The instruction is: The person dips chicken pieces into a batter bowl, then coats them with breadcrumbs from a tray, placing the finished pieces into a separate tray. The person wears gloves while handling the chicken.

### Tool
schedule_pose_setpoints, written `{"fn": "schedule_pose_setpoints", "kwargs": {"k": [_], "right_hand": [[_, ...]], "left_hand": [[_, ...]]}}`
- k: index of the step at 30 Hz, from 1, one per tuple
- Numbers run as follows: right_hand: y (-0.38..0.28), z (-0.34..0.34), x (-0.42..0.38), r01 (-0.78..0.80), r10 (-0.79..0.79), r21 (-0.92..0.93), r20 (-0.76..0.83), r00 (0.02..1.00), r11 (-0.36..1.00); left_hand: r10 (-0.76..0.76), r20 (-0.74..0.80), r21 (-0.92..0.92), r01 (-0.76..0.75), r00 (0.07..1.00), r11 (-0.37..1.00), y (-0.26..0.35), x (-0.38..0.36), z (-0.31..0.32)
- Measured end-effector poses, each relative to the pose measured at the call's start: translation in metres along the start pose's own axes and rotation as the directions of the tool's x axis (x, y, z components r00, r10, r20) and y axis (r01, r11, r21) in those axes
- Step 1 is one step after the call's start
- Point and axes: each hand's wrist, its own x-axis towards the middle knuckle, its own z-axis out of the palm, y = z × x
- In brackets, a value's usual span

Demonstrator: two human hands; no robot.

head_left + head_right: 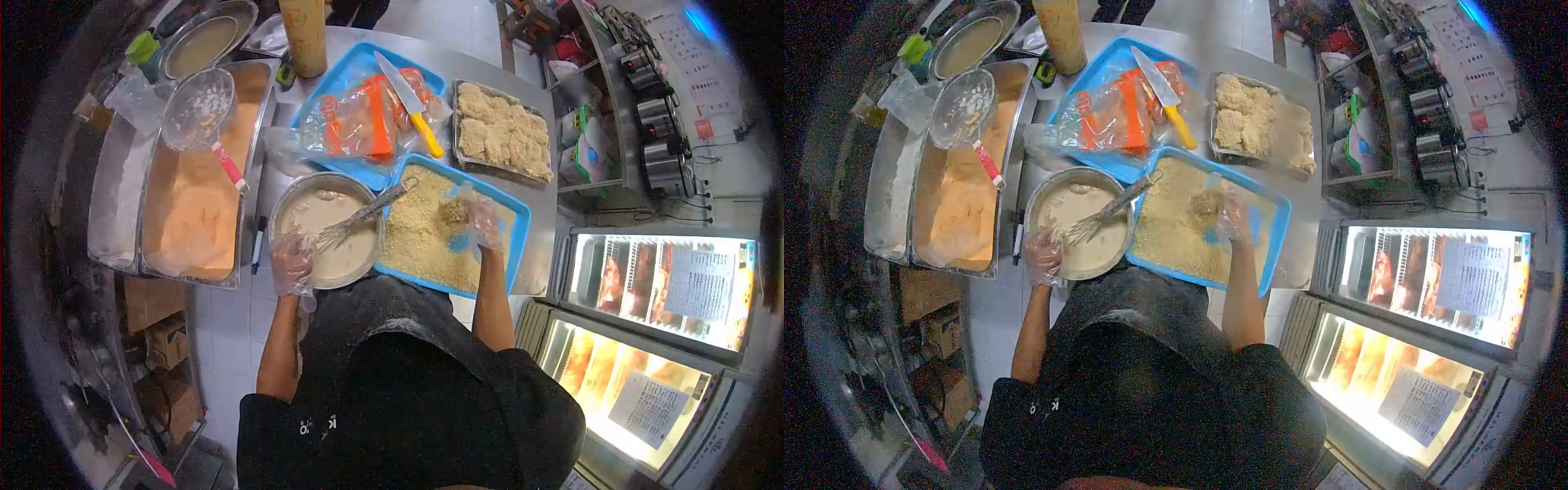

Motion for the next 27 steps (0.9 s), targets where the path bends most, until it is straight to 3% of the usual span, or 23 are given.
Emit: {"fn": "schedule_pose_setpoints", "kwargs": {"k": [1, 2, 4, 6, 7, 9, 11, 12, 14, 17, 19, 20, 21, 22, 24, 26, 27], "right_hand": [[0.004, 0.002, -0.001, -0.298, 0.298, 0.101, 0.014, 0.954, 0.949], [0.007, 0.004, -0.004, -0.564, 0.564, 0.192, 0.058, 0.823, 0.803], [-0.010, -0.009, 0.009, -0.786, 0.775, 0.480, 0.290, 0.561, 0.390], [-0.051, -0.047, 0.038, -0.696, 0.633, 0.706, 0.599, 0.490, -0.129], [-0.073, -0.053, 0.040, -0.558, 0.658, 0.823, 0.480, 0.580, -0.108], [-0.063, -0.021, -0.002, -0.407, 0.628, 0.887, 0.448, 0.637, -0.220], [-0.019, 0.025, -0.035, -0.339, 0.572, 0.873, 0.487, 0.660, -0.351], [-0.009, 0.044, -0.047, -0.375, 0.515, 0.806, 0.585, 0.627, -0.458], [-0.093, -0.005, 0.028, -0.565, 0.637, 0.722, 0.661, 0.396, -0.398], [-0.048, 0.012, -0.004, -0.781, 0.662, 0.618, 0.623, 0.417, -0.091], [-0.067, -0.002, 0.006, -0.451, 0.596, 0.781, 0.622, 0.507, -0.432], [-0.081, -0.004, 0.009, -0.247, 0.572, 0.775, 0.605, 0.554, -0.581], [-0.071, 0.023, -0.006, -0.412, 0.636, 0.882, 0.456, 0.623, -0.229], [-0.061, 0.054, -0.015, -0.515, 0.631, 0.842, 0.314, 0.710, 0.160], [-0.049, 0.076, -0.039, -0.584, 0.642, 0.787, 0.346, 0.684, 0.197], [-0.093, 0.026, 0.001, -0.466, 0.602, 0.737, 0.673, 0.430, -0.490], [-0.041, 0.063, -0.050, -0.588, 0.552, 0.803, 0.536, 0.639, -0.098]], "left_hand": [[0.009, -0.007, -0.003, -0.009, 1.000, 1.000, 0.003, 0.003, -0.003], [0.012, 0.009, 0.019, -0.012, 1.000, 1.000, 0.006, 0.004, -0.005], [0.012, 0.042, 0.063, -0.014, 0.999, 0.998, 0.009, 0.002, -0.008], [0.016, 0.056, 0.079, -0.020, 0.998, 0.997, 0.004, -0.004, -0.006], [0.005, 0.050, 0.075, -0.008, 0.999, 0.997, 0.002, -0.007, -0.005], [-0.017, 0.048, 0.070, 0.014, 0.999, 0.997, -0.003, -0.012, -0.004], [-0.046, 0.071, 0.036, 0.044, 0.996, 0.998, -0.005, -0.012, -0.001], [-0.075, 0.095, 0.020, 0.073, 0.993, 0.997, -0.007, -0.012, -0.001], [-0.099, 0.110, 0.035, 0.095, 0.989, 0.995, -0.017, -0.018, 0.001], [0.084, -0.032, 0.120, -0.080, 0.996, 0.990, -0.030, -0.011, 0.013], [0.130, -0.023, 0.132, -0.126, 0.991, 0.983, -0.018, -0.008, 0.006], [0.105, -0.012, 0.112, -0.103, 0.994, 0.988, -0.020, -0.008, 0.006], [0.076, -0.001, 0.090, -0.076, 0.997, 0.993, -0.023, -0.009, 0.007], [0.041, 0.007, 0.069, -0.042, 0.999, 0.997, -0.021, -0.008, 0.008], [0.034, 0.046, -0.017, -0.033, 0.998, 0.999, -0.011, -0.001, 0.006], [-0.012, 0.012, -0.037, 0.013, 1.000, 0.999, -0.026, -0.014, 0.005], [-0.039, -0.039, -0.034, 0.037, 0.999, 0.999, -0.052, -0.025, 0.023]]}}
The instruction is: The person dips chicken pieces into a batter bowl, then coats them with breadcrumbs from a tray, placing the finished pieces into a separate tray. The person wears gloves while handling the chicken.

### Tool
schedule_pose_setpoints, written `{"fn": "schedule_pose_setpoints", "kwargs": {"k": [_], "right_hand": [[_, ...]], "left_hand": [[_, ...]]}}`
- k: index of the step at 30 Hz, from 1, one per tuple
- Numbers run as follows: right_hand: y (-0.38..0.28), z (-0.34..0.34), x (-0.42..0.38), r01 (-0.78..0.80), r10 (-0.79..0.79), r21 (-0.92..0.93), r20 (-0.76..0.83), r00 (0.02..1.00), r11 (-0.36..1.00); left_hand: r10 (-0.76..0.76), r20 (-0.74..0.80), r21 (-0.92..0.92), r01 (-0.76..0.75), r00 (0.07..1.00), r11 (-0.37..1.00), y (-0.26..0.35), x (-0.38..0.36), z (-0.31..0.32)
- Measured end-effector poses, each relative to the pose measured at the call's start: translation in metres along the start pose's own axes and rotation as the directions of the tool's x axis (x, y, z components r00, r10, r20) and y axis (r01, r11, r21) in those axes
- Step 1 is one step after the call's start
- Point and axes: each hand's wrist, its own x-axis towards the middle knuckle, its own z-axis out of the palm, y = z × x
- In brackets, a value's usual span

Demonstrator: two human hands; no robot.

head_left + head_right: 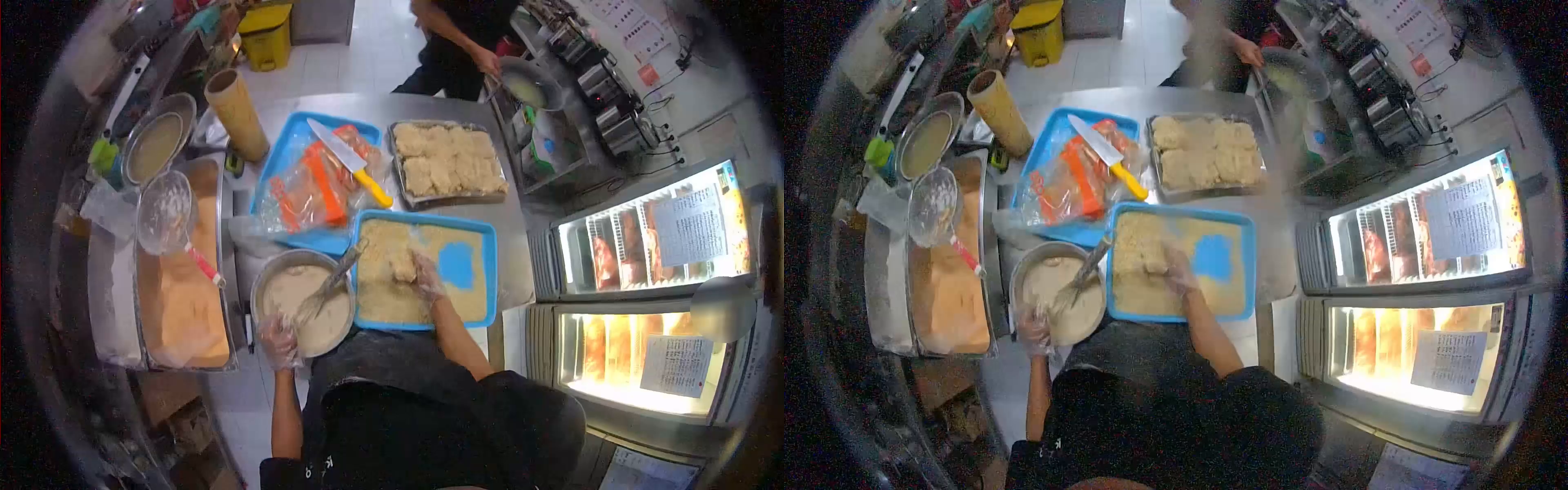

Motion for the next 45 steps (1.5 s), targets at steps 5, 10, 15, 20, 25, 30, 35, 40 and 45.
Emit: {"fn": "schedule_pose_setpoints", "kwargs": {"k": [5, 10, 15, 20, 25, 30, 35, 40, 45], "right_hand": [[0.014, -0.047, 0.005, 0.058, -0.084, -0.149, -0.175, 0.981, 0.987], [-0.091, -0.010, -0.013, -0.124, 0.072, -0.147, -0.317, 0.946, 0.981], [-0.098, -0.091, 0.065, 0.052, -0.200, -0.497, -0.251, 0.947, 0.866], [-0.158, -0.133, 0.178, 0.090, -0.321, -0.744, -0.173, 0.931, 0.662], [-0.274, 0.002, 0.178, -0.212, -0.363, -0.872, -0.390, 0.846, 0.441], [-0.238, -0.012, 0.178, -0.013, -0.421, -0.631, -0.532, 0.734, 0.775], [-0.172, 0.017, 0.110, 0.039, -0.182, -0.347, -0.390, 0.903, 0.937], [-0.114, 0.112, 0.040, -0.020, -0.015, -0.303, -0.113, 0.993, 0.953], [-0.086, 0.166, 0.022, 0.094, -0.074, -0.106, 0.182, 0.980, 0.990]], "left_hand": [[-0.065, 0.155, 0.075, 0.054, 0.986, 0.996, 0.030, 0.015, -0.015], [-0.086, 0.159, 0.080, 0.074, 0.984, 0.994, 0.047, 0.017, -0.019], [-0.022, 0.124, 0.070, 0.013, 0.992, 0.997, 0.038, 0.013, -0.019], [0.045, 0.090, -0.024, -0.043, 0.995, 0.999, 0.034, 0.014, -0.016], [0.061, 0.066, 0.104, -0.068, 0.996, 0.992, 0.044, 0.018, -0.020], [-0.005, 0.107, 0.069, -0.002, 0.994, 0.998, 0.042, 0.015, -0.017], [-0.017, 0.170, 0.001, 0.017, 0.985, 1.000, 0.038, 0.010, -0.014], [-0.024, 0.146, 0.168, -0.001, 0.989, 0.986, 0.032, 0.006, -0.012], [-0.080, -0.010, 0.047, 0.080, 0.997, 0.996, 0.027, 0.005, -0.014]]}}
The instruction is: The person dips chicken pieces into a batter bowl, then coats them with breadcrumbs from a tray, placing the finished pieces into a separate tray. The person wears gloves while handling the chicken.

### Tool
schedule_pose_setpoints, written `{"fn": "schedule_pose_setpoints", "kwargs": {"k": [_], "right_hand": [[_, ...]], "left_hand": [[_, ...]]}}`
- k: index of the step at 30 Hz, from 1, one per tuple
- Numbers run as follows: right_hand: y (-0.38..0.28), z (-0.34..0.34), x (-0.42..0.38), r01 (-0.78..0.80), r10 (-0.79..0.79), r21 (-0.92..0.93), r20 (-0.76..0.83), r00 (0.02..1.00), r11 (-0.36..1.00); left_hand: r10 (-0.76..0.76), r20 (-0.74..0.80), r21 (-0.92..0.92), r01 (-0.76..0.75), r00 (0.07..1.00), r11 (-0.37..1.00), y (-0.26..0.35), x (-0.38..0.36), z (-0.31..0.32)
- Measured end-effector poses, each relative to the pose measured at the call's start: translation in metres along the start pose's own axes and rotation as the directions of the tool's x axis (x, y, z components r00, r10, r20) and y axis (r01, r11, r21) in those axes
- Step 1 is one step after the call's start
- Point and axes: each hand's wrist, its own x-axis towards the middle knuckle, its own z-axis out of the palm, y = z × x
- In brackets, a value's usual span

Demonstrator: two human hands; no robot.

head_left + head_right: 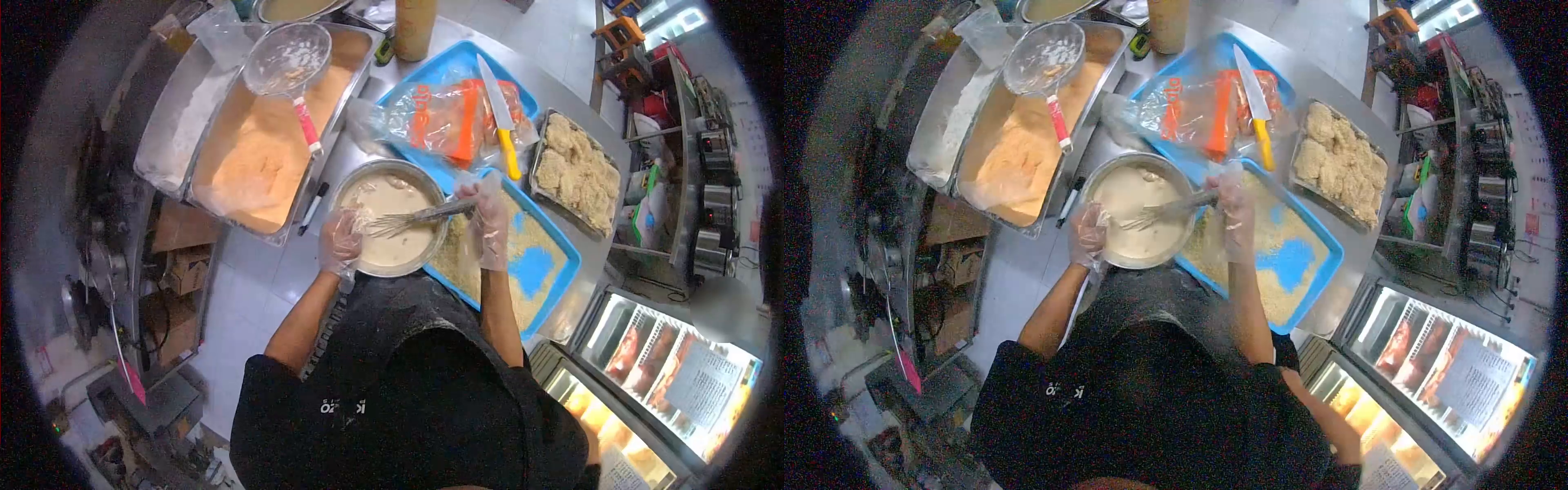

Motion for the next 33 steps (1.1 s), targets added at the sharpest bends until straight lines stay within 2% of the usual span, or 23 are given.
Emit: {"fn": "schedule_pose_setpoints", "kwargs": {"k": [2, 3, 5, 7, 8, 9, 10, 11, 12, 13, 15, 17, 18, 20, 21, 23, 24, 26, 28, 30, 33], "right_hand": [[0.000, 0.019, -0.003, -0.036, 0.036, 0.004, 0.032, 0.999, 0.999], [0.012, 0.021, -0.001, -0.080, 0.081, -0.039, 0.032, 0.996, 0.996], [0.029, 0.029, 0.006, -0.112, 0.116, -0.032, 0.163, 0.980, 0.993], [0.019, 0.051, -0.002, -0.165, 0.155, 0.034, 0.199, 0.968, 0.986], [0.004, 0.051, -0.002, -0.146, 0.153, -0.045, 0.238, 0.959, 0.988], [-0.009, 0.046, -0.002, -0.127, 0.155, -0.117, 0.277, 0.948, 0.985], [-0.015, 0.040, -0.004, -0.107, 0.160, -0.182, 0.310, 0.937, 0.978], [-0.003, 0.029, -0.001, -0.109, 0.142, -0.171, 0.193, 0.971, 0.979], [-0.012, 0.029, -0.002, -0.063, 0.096, -0.193, 0.167, 0.981, 0.979], [-0.027, 0.033, -0.004, -0.015, 0.048, -0.217, 0.148, 0.988, 0.976], [-0.038, 0.036, -0.009, 0.013, 0.013, -0.213, 0.118, 0.993, 0.977], [-0.002, 0.020, -0.001, 0.070, -0.054, -0.193, 0.086, 0.995, 0.979], [0.004, 0.022, 0.001, 0.102, -0.092, -0.179, 0.062, 0.994, 0.979], [0.017, 0.026, 0.000, 0.088, -0.086, -0.127, 0.023, 0.996, 0.988], [0.035, 0.020, 0.002, 0.090, -0.090, -0.119, 0.005, 0.996, 0.989], [0.044, 0.015, 0.000, 0.003, 0.000, -0.168, 0.017, 1.000, 0.986], [0.044, 0.016, -0.001, -0.002, 0.004, -0.122, 0.023, 1.000, 0.992], [0.047, 0.019, -0.004, -0.017, 0.018, -0.027, 0.029, 0.999, 0.999], [0.032, 0.026, -0.011, -0.044, 0.045, -0.008, 0.056, 0.997, 0.999], [0.029, 0.023, -0.016, -0.057, 0.057, 0.001, 0.075, 0.996, 0.998], [0.032, 0.004, -0.016, -0.055, 0.052, 0.025, 0.087, 0.995, 0.998]], "left_hand": [[-0.091, -0.080, -0.165, 0.077, 0.993, 0.983, -0.022, -0.010, 0.021], [-0.039, -0.118, -0.101, 0.027, 0.992, 0.994, -0.016, -0.009, 0.019], [0.060, -0.192, 0.026, -0.056, 0.980, 0.998, 0.008, -0.005, 0.006], [-0.034, -0.100, -0.235, 0.010, 0.994, 0.972, 0.013, 0.004, 0.000], [-0.073, -0.051, -0.353, 0.050, 0.996, 0.934, 0.011, 0.006, -0.001], [-0.147, -0.107, -0.330, 0.104, 0.983, 0.938, 0.001, -0.002, 0.008], [-0.126, -0.138, -0.284, 0.082, 0.982, 0.955, 0.012, -0.003, -0.003], [-0.097, -0.166, -0.238, 0.056, 0.981, 0.970, 0.026, -0.001, -0.012], [-0.065, -0.198, -0.193, 0.026, 0.978, 0.981, 0.039, 0.003, -0.022], [-0.162, -0.093, -0.307, 0.126, 0.982, 0.943, 0.043, 0.005, -0.027], [-0.234, -0.049, -0.444, 0.189, 0.971, 0.876, 0.020, -0.002, -0.006], [-0.267, -0.022, -0.456, 0.228, 0.963, 0.860, 0.013, -0.003, -0.002], [-0.269, -0.017, -0.403, 0.239, 0.963, 0.883, 0.015, -0.002, -0.004], [-0.281, -0.047, -0.379, 0.243, 0.959, 0.893, 0.015, -0.003, -0.004], [-0.293, -0.086, -0.407, 0.235, 0.952, 0.882, 0.012, -0.006, 0.001], [-0.310, -0.148, -0.490, 0.203, 0.939, 0.848, 0.001, -0.005, 0.013], [-0.316, -0.171, -0.543, 0.178, 0.933, 0.821, 0.004, 0.000, 0.012], [-0.361, -0.160, -0.714, 0.145, 0.919, 0.685, 0.012, 0.002, 0.009], [-0.420, -0.078, -0.900, 0.117, 0.904, 0.420, 0.072, 0.011, -0.029], [-0.430, -0.081, -0.869, 0.148, 0.899, 0.473, 0.067, 0.008, -0.033], [-0.366, -0.085, -0.825, 0.140, 0.927, 0.547, 0.029, 0.011, -0.029]]}}
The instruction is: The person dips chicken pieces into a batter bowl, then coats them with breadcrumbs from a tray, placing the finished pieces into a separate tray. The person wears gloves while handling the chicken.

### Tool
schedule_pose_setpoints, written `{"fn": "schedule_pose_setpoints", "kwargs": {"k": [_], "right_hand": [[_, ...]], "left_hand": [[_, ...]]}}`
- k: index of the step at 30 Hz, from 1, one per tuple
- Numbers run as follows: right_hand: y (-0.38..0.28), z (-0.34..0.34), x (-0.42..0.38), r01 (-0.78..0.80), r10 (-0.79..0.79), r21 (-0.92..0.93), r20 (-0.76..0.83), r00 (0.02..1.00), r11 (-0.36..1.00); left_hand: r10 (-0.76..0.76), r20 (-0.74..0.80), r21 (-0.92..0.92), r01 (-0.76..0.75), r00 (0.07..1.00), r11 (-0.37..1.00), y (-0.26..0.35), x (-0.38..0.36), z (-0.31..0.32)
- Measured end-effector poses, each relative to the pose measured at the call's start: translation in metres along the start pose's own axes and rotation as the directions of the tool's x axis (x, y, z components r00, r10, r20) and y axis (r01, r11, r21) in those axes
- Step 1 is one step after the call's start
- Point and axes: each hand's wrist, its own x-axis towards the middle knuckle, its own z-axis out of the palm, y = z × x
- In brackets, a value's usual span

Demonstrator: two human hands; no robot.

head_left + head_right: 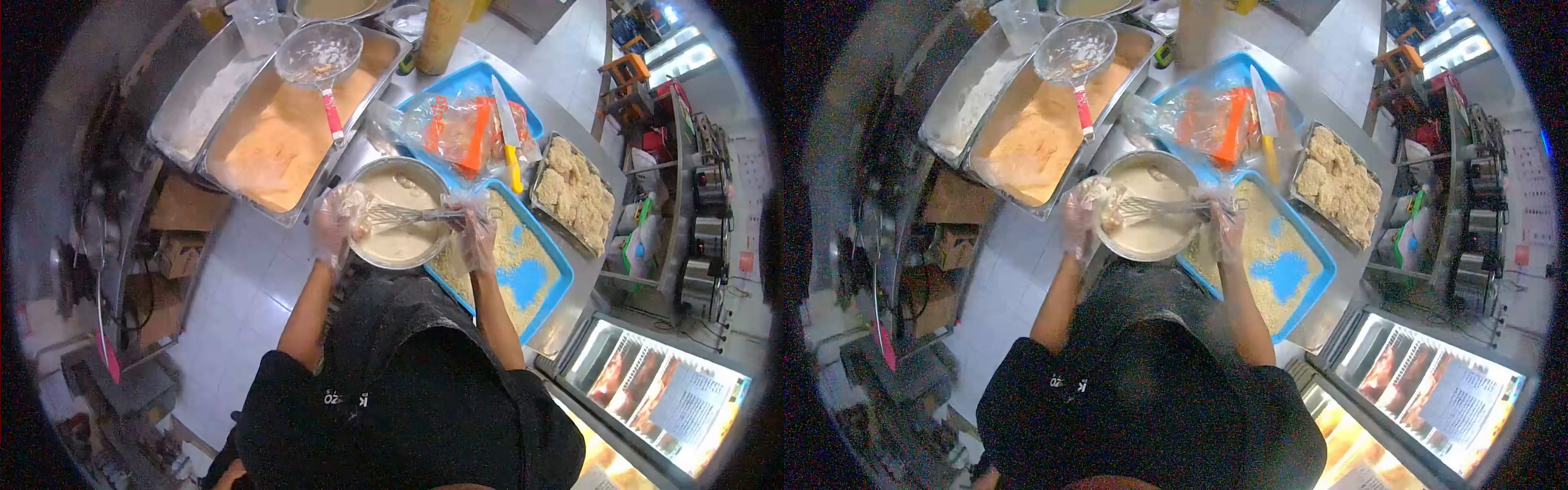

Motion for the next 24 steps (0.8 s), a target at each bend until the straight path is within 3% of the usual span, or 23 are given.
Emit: {"fn": "schedule_pose_setpoints", "kwargs": {"k": [1, 2, 5, 6, 9, 10, 13, 15, 17, 21, 24], "right_hand": [[-0.006, -0.001, -0.003, -0.003, 0.003, 0.027, 0.000, 1.000, 1.000], [-0.012, 0.000, -0.006, -0.009, 0.009, 0.058, 0.002, 1.000, 0.998], [-0.022, 0.005, -0.009, 0.001, 0.001, 0.083, -0.024, 1.000, 0.997], [-0.022, 0.006, -0.010, -0.015, 0.018, 0.046, -0.062, 0.998, 0.999], [-0.001, -0.008, -0.004, 0.022, -0.021, 0.046, -0.005, 1.000, 0.999], [-0.007, -0.007, -0.006, -0.024, 0.023, -0.017, -0.022, 0.999, 1.000], [-0.003, -0.002, -0.010, -0.050, 0.061, 0.133, -0.076, 0.995, 0.990], [-0.005, 0.002, -0.020, -0.040, 0.055, 0.136, -0.112, 0.992, 0.990], [-0.001, 0.000, -0.021, -0.011, 0.032, 0.112, -0.194, 0.981, 0.994], [0.011, -0.003, -0.021, 0.066, -0.025, 0.219, -0.185, 0.982, 0.973], [0.010, -0.003, -0.023, 0.110, -0.079, 0.169, -0.180, 0.980, 0.979]], "left_hand": [[0.019, 0.027, 0.023, -0.020, 0.999, 1.000, 0.016, 0.005, 0.002], [-0.026, 0.025, 0.713, 0.000, 0.999, 0.701, 0.038, 0.000, -0.005], [-0.316, 0.140, 0.937, -0.022, 0.938, 0.349, 0.063, -0.003, -0.002], [-0.228, 0.237, 0.904, -0.129, 0.944, 0.407, 0.038, -0.006, -0.014], [-0.340, 0.250, 0.963, -0.198, 0.907, 0.180, 0.062, -0.012, 0.018], [-0.276, 0.313, 0.947, -0.274, 0.909, 0.170, 0.056, -0.013, 0.020], [-0.294, 0.350, 0.935, -0.350, 0.889, 0.056, 0.025, -0.008, 0.016], [-0.315, 0.382, 0.911, -0.412, 0.869, -0.033, 0.014, -0.001, 0.010], [-0.290, 0.374, 0.912, -0.406, 0.881, -0.058, 0.023, 0.000, 0.028], [-0.276, 0.456, 0.874, -0.484, 0.846, -0.042, 0.015, 0.003, 0.026], [-0.208, 0.486, 0.867, -0.499, 0.849, -0.008, 0.017, 0.003, 0.024]]}}
